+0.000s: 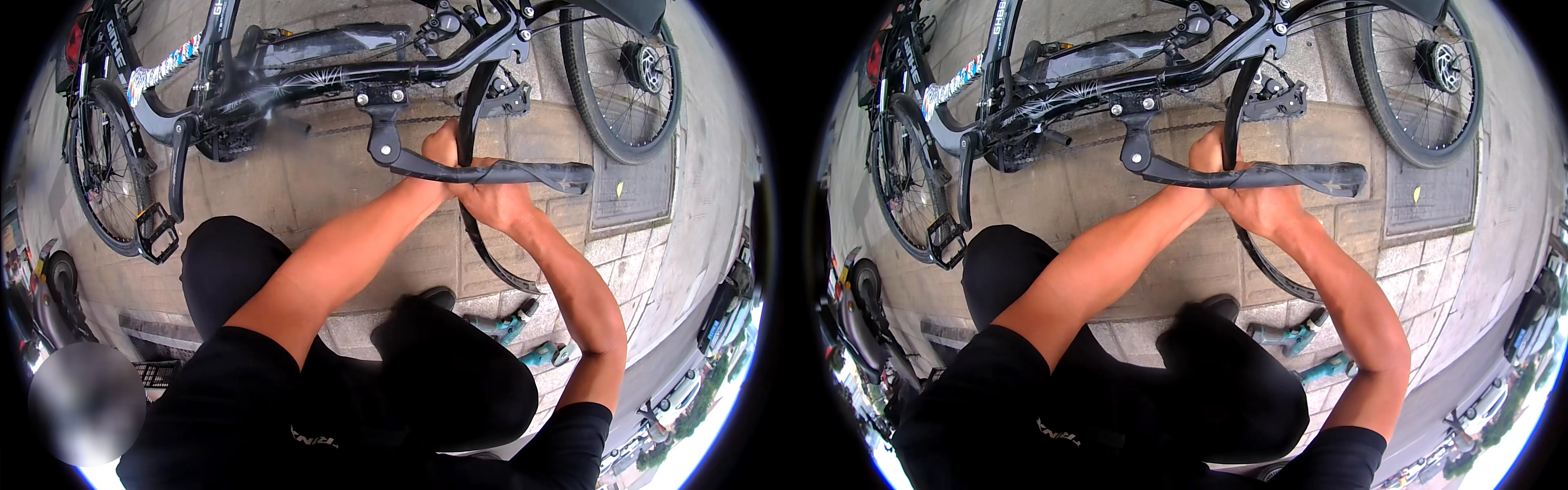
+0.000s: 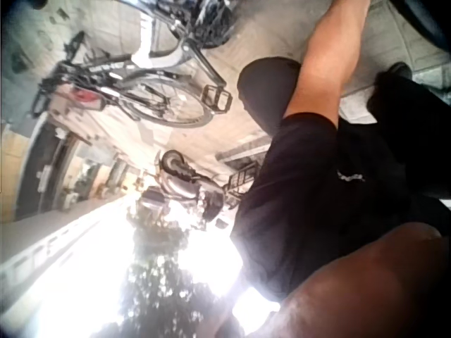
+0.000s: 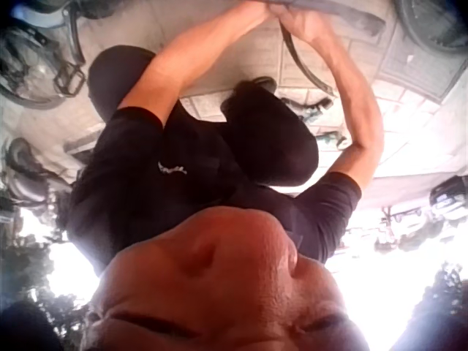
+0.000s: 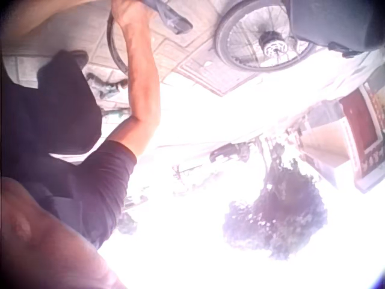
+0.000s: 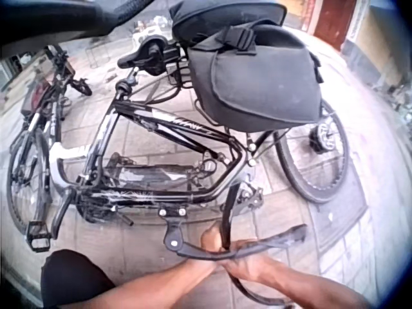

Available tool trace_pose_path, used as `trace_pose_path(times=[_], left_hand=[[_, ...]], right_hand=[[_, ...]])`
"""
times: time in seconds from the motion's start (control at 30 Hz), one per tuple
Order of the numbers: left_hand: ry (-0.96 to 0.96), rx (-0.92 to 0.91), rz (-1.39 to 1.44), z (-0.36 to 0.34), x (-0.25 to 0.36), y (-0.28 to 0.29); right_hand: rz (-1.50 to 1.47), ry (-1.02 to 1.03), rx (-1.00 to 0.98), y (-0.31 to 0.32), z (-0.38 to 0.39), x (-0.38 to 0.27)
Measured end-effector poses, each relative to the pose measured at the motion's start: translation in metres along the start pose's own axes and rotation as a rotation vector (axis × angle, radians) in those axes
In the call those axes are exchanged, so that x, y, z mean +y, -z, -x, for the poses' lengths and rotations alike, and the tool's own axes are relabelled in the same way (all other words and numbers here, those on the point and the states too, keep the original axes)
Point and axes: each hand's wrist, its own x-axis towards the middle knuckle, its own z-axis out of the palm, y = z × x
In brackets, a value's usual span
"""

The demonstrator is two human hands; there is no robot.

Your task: The person removes a bicycle mudguard, measures it against the frame, and uses a cordless angle grinder to cut and trim the mudguard. After grinding, the person reattaches the modified mudguard to the bicycle frame.

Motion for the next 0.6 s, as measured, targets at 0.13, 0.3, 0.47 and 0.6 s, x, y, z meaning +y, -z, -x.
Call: trace_pose_path(times=[0.13,0.3,0.47,0.6], left_hand=[[-0.061,0.015,0.025,-0.008,-0.004,0.004],[0.028,0.278,-0.391,0.026,-0.059,0.031],[0.234,0.195,0.131,0.003,-0.030,-0.012],[0.356,0.051,0.299,-0.002,-0.041,-0.013]], right_hand=[[0.062,-0.048,0.063,-0.007,-0.003,-0.009],[0.012,0.028,0.116,-0.029,0.007,0.003],[-0.098,0.136,0.141,-0.019,0.026,0.034],[-0.054,0.015,0.124,0.012,0.003,0.022]])
